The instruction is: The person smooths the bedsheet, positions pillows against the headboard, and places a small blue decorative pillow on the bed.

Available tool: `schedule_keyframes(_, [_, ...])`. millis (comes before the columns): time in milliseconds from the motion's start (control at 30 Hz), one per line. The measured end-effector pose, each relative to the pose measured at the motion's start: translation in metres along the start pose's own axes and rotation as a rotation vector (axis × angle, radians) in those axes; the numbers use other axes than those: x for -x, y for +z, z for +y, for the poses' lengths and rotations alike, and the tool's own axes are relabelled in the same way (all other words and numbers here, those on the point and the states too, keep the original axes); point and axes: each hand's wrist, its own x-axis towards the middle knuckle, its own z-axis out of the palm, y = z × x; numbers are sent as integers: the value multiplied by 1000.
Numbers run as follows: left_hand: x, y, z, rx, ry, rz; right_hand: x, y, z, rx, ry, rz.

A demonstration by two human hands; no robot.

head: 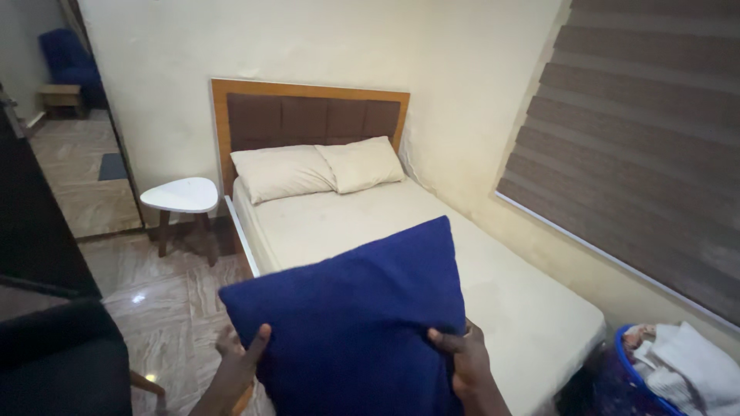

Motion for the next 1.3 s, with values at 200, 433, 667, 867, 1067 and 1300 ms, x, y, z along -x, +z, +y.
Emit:
schedule_keyframes(200, [-14, -25, 24, -126, -233, -83, -22, 56, 3, -78, 143, 44])
schedule_keyframes(433, [-44, -37, 78, -58, -176, 91, -68, 114, 27, 131, 275, 29])
schedule_keyframes(667, [-123, -33, 146, -8, -168, 39, -150, 173, 48, 141, 184, 63])
schedule_keyframes(867, [-186, -44, 182, 24, -177, 22, -192, 226, 46, 78, 159, 31])
schedule_keyframes(1067, [-235, -55, 190, 47, -177, -5, -233, 258, 56, 148, 212, 74])
schedule_keyframes(1300, [-313, -55, 183, -48, -273, 118, -323, 279, 84, 203, 243, 53])
